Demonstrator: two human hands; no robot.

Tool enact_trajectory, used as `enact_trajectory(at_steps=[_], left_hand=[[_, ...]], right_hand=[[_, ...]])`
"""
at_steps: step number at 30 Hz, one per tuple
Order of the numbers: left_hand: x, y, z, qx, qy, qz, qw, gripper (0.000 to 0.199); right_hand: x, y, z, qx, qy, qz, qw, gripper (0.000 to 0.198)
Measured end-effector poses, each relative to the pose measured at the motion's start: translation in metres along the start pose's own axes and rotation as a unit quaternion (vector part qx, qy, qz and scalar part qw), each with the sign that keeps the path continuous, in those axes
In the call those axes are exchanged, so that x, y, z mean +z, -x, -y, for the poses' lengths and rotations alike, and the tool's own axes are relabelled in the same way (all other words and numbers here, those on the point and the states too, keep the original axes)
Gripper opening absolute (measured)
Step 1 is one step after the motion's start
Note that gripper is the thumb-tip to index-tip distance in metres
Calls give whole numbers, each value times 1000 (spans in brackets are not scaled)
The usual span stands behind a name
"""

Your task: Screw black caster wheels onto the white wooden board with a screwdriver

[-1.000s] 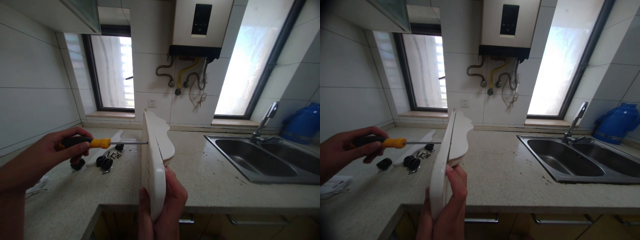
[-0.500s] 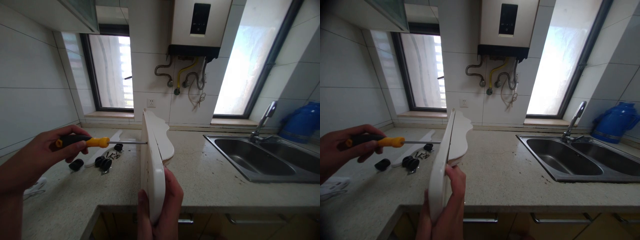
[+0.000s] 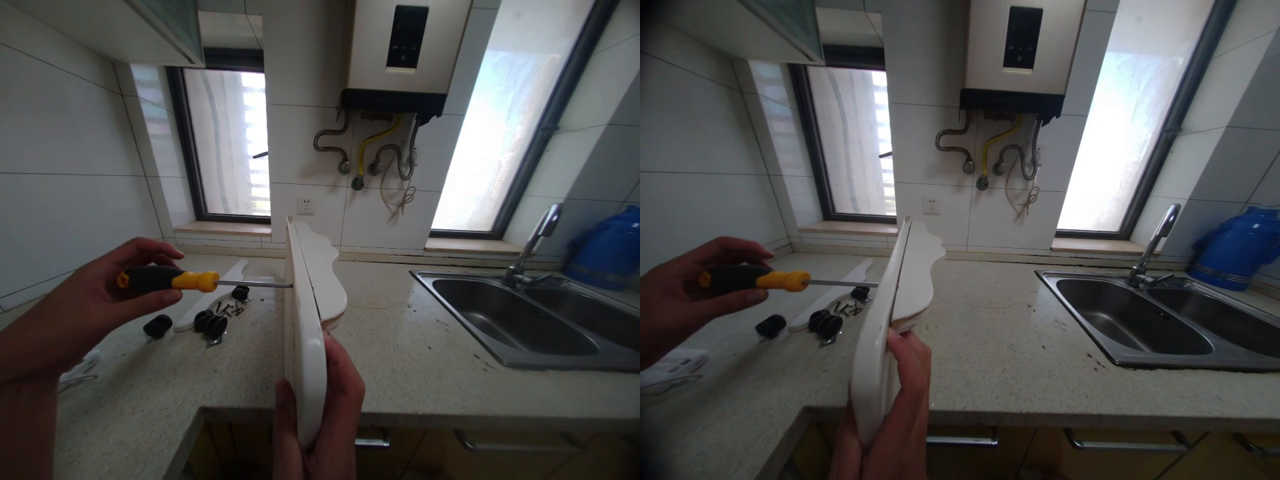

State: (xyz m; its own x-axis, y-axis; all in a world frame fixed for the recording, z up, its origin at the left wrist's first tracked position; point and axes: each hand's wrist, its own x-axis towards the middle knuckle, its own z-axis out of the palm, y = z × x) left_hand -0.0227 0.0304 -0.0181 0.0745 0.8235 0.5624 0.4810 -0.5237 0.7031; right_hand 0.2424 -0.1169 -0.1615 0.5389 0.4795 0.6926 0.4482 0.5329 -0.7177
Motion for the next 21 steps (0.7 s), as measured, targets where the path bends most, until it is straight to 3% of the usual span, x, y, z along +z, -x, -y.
enact_trajectory(at_steps=[5, 9, 14, 18, 21], left_hand=[[5, 4, -15, -42, -12, 17, 999, 57], [13, 5, -25, -92, 36, 38, 994, 68], [17, 6, -30, -148, 47, 19, 988, 75], [11, 7, -19, -131, 67, 25, 989, 59], [2, 6, -7, -84, 67, 37, 994, 59]], right_hand=[[-2, 0, 0, 3, 8, 1, 1000, 77], [-3, 0, -2, 1, 19, 0, 1000, 78], [-6, 1, -6, 1, 36, -9, 999, 79], [-7, 1, -6, 7, 44, -9, 999, 80], [-7, 2, -5, 14, 49, -11, 999, 80]])
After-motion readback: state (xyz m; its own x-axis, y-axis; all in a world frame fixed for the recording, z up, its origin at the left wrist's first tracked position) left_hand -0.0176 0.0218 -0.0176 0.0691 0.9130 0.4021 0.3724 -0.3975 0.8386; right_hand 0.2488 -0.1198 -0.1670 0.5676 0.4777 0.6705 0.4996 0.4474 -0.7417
